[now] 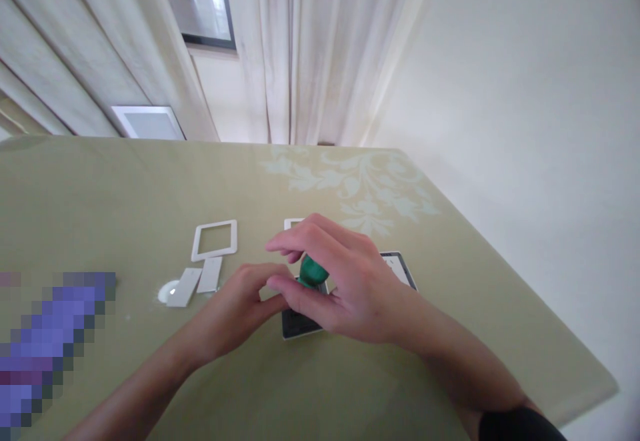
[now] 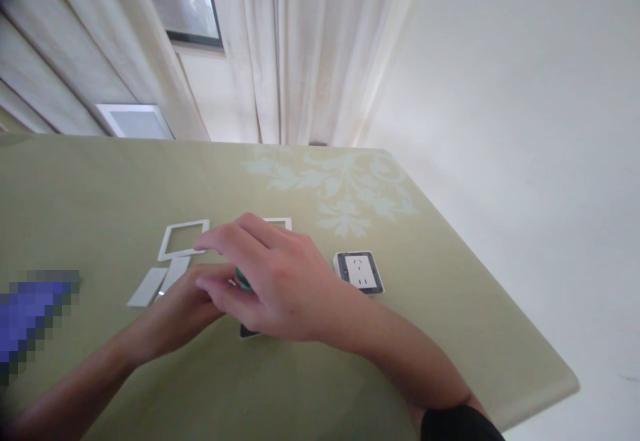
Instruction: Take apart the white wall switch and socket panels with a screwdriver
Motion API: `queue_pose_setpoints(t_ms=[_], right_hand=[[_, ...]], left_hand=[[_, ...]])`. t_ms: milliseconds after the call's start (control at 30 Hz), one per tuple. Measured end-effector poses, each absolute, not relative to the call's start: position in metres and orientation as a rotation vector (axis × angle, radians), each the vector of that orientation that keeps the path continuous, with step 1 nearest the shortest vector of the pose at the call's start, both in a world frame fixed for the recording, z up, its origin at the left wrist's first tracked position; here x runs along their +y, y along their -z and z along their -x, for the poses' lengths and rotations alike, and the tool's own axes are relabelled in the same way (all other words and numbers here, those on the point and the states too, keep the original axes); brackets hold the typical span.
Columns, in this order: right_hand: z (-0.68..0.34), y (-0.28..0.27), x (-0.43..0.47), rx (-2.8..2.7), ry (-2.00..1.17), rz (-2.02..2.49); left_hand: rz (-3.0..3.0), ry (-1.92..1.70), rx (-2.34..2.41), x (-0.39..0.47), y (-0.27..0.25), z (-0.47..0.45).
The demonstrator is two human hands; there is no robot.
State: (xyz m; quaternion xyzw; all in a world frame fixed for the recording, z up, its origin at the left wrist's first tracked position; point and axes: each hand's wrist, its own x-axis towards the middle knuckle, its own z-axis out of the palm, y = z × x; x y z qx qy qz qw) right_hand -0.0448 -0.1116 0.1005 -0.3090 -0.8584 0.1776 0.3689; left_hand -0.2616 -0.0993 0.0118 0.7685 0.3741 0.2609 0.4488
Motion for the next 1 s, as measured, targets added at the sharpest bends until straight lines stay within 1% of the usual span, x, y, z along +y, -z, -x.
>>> queue_pose_setpoints(t_ms=[100, 233, 333, 433, 567, 800, 933, 1000], right_hand=[[0.045, -0.100, -0.111, -2.195, -0.472, 0.788], [0.044, -0.100, -0.112, -2.197, -0.476, 0.782], [0.043, -0.101, -0.111, -2.208, -0.466, 0.781], [0.044, -0.101, -0.111, -2.202, -0.465, 0.802], [0.044, -0.099, -0.110, -2.206, -0.477, 0.795], [0.041, -0.100, -0.109, -2.221, -0.488, 0.772], [0.048, -0.085, -0.106, -2.251, -0.488, 0.795], [0.056, -0.068, -0.103, -2.204, -0.393, 0.839]], left_hand=[[-1.871, -0.739, 0.966, -0.101, -0.013, 0.255], [-1.867, -0.610, 0.843, -0.103, -0.022, 0.259], [-1.920, -0.582, 0.809, -0.103, -0.023, 0.263], [-1.921, -0.577, 0.846, -0.102, -0.016, 0.259], [-1.892, -0.694, 0.962, -0.102, -0.009, 0.254], [-1.973, -0.603, 0.861, -0.097, -0.018, 0.276], [-2.046, -0.631, 0.811, -0.107, -0.010, 0.261], [-2.221, -0.718, 0.819, -0.119, 0.000, 0.247]])
